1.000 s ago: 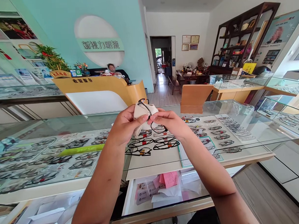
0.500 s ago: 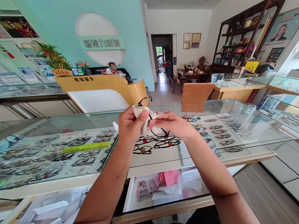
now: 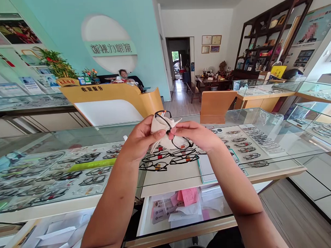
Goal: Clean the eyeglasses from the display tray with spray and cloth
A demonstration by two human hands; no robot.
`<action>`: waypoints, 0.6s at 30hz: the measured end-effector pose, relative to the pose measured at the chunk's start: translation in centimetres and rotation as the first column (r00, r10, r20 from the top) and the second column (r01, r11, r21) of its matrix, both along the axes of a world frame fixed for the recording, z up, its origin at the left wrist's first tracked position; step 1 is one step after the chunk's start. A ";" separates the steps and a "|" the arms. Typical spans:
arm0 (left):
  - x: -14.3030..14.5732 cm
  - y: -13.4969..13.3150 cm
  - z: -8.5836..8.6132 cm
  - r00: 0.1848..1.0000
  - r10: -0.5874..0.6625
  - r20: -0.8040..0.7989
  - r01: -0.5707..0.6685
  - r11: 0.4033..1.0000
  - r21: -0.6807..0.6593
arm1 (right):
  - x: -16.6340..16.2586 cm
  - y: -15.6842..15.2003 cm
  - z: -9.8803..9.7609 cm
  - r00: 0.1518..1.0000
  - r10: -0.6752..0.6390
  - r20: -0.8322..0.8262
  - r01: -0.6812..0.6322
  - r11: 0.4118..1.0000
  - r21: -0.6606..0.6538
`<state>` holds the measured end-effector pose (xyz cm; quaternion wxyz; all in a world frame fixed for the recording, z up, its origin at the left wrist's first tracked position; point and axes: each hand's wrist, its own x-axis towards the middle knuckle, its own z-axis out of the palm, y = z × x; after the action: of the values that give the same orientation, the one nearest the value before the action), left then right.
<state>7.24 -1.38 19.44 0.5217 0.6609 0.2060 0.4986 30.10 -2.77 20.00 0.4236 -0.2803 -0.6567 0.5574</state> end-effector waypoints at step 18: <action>1.6 -1.1 -0.3 0.985 0.164 0.058 -0.172 0.965 0.200 | 0.6 -0.6 0.2 0.980 0.079 0.182 -0.114 0.976 0.187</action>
<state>8.87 -2.51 19.18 0.4112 0.6807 0.1985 0.5729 30.73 -3.38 20.16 0.3627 -0.2523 -0.7557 0.4834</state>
